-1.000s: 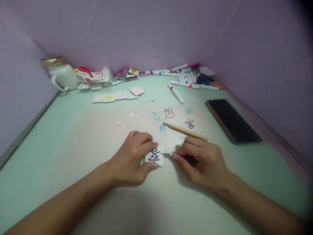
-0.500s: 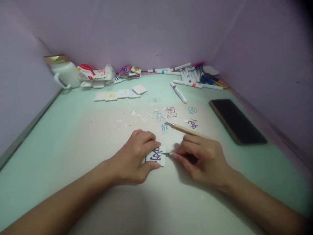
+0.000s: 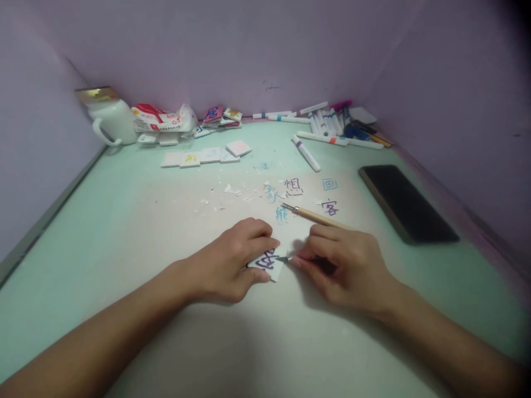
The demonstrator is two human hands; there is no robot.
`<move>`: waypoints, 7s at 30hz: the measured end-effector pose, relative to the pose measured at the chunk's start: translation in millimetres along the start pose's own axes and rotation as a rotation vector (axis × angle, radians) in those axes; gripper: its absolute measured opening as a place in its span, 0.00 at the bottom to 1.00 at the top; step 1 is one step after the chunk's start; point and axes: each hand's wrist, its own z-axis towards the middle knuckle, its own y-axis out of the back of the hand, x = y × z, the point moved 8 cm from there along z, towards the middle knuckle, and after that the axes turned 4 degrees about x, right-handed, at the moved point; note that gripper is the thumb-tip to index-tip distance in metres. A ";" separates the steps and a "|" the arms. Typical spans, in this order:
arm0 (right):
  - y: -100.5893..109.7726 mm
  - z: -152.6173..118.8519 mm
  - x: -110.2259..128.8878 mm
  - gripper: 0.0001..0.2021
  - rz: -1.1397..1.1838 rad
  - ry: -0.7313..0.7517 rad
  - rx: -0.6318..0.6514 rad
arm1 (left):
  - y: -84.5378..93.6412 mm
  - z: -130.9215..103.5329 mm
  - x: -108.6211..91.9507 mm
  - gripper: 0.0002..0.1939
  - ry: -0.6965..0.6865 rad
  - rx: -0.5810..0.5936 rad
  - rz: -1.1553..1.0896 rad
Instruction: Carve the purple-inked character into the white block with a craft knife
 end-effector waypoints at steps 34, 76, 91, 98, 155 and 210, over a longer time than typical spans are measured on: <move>4.8 -25.1 -34.1 0.10 1.112 -0.396 -0.064 | -1.7 -5.4 -9.2 0.29 0.089 -0.154 0.189; -8.6 -18.8 1.9 0.09 0.525 -0.085 -0.041 | -4.7 -3.6 -5.6 0.21 0.095 -0.131 0.136; -10.0 -15.8 6.0 0.07 0.528 -0.064 -0.024 | -4.9 -2.5 -5.6 0.20 0.105 -0.124 0.132; -11.2 -15.5 6.1 0.06 0.509 -0.068 -0.015 | -3.9 -1.6 -6.2 0.20 0.127 -0.130 0.152; -9.4 -19.9 0.7 0.07 0.610 -0.177 -0.051 | -5.2 -2.3 -6.5 0.20 0.121 -0.128 0.160; -4.7 -21.5 -1.6 0.08 0.681 -0.278 -0.126 | -4.7 -1.3 -7.1 0.21 0.098 -0.137 0.168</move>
